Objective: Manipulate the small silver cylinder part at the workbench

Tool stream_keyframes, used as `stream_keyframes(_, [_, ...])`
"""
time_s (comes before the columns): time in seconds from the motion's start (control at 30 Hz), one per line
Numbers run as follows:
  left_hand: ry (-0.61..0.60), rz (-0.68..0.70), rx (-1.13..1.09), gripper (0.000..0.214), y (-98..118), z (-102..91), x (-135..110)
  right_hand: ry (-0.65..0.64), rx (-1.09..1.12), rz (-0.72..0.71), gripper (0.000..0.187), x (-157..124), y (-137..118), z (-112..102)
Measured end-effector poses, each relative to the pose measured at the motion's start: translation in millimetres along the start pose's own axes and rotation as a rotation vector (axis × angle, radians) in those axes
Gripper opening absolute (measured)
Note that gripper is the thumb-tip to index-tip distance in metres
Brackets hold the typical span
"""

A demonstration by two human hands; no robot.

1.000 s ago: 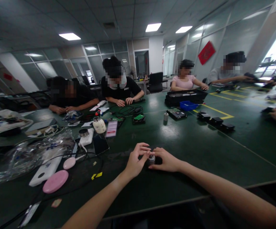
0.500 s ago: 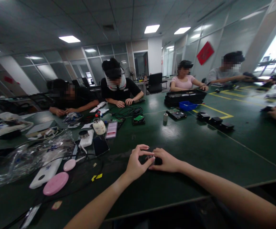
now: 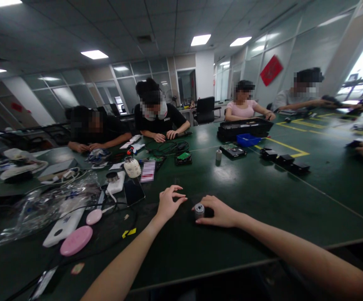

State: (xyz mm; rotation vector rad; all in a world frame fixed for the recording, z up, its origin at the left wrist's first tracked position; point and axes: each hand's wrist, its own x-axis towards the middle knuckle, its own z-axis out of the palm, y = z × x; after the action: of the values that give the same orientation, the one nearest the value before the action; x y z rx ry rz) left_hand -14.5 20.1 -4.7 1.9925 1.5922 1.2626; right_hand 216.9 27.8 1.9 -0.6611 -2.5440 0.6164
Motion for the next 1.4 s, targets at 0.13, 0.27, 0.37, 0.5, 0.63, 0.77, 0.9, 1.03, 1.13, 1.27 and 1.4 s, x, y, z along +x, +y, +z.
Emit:
stream_keyframes(0.13, [-0.060, -0.033, 0.032, 0.046, -5.4, -0.2, 0.7, -0.010, -0.004, 0.008, 0.042, 0.0, -0.2, -1.0])
stream_keyframes(0.27, [-0.076, -0.052, 0.024, 0.038, -4.9, 2.8, -2.2, -0.014, -0.006, 0.011, 0.042, -0.4, 0.3, -0.8])
stream_keyframes(0.37, [-0.057, -0.063, 0.003, 0.032, -7.5, 3.4, -3.3, -0.015, -0.009, 0.015, 0.043, -0.5, 0.0, -1.0])
stream_keyframes(0.5, [-0.006, -0.074, -0.042, 0.031, -5.6, 2.0, -3.5, -0.014, -0.008, 0.019, 0.042, -0.5, -0.2, -1.2])
stream_keyframes(0.63, [0.021, -0.045, -0.141, 0.032, 11.8, 3.5, -7.6, 0.007, -0.018, 0.011, 0.038, -1.6, 0.5, 1.9])
stream_keyframes(0.77, [0.045, -0.003, -0.230, 0.026, 34.8, 9.3, -18.2, 0.028, -0.066, -0.008, 0.035, -2.2, 1.2, 6.3])
stream_keyframes(0.9, [0.018, 0.034, -0.282, 0.019, 47.8, 13.6, -27.0, 0.012, -0.132, -0.042, 0.035, -0.4, 3.0, 7.7])
stream_keyframes(1.03, [-0.014, 0.069, -0.270, 0.012, 51.4, 13.3, -28.1, -0.012, -0.149, -0.037, 0.034, 0.3, 6.2, 8.2])
stream_keyframes(1.13, [-0.018, 0.088, -0.233, 0.010, 53.3, 12.1, -26.7, 0.002, -0.137, -0.034, 0.038, -1.0, 8.8, 9.9])
stream_keyframes(1.27, [-0.058, 0.113, -0.253, 0.018, 57.1, 13.5, -26.3, 0.022, -0.133, -0.038, 0.041, -2.1, 10.8, 11.9])
stream_keyframes(1.4, [-0.102, 0.139, -0.229, 0.022, 57.8, 16.1, -28.4, 0.024, -0.123, -0.042, 0.044, -2.3, 10.2, 11.5])
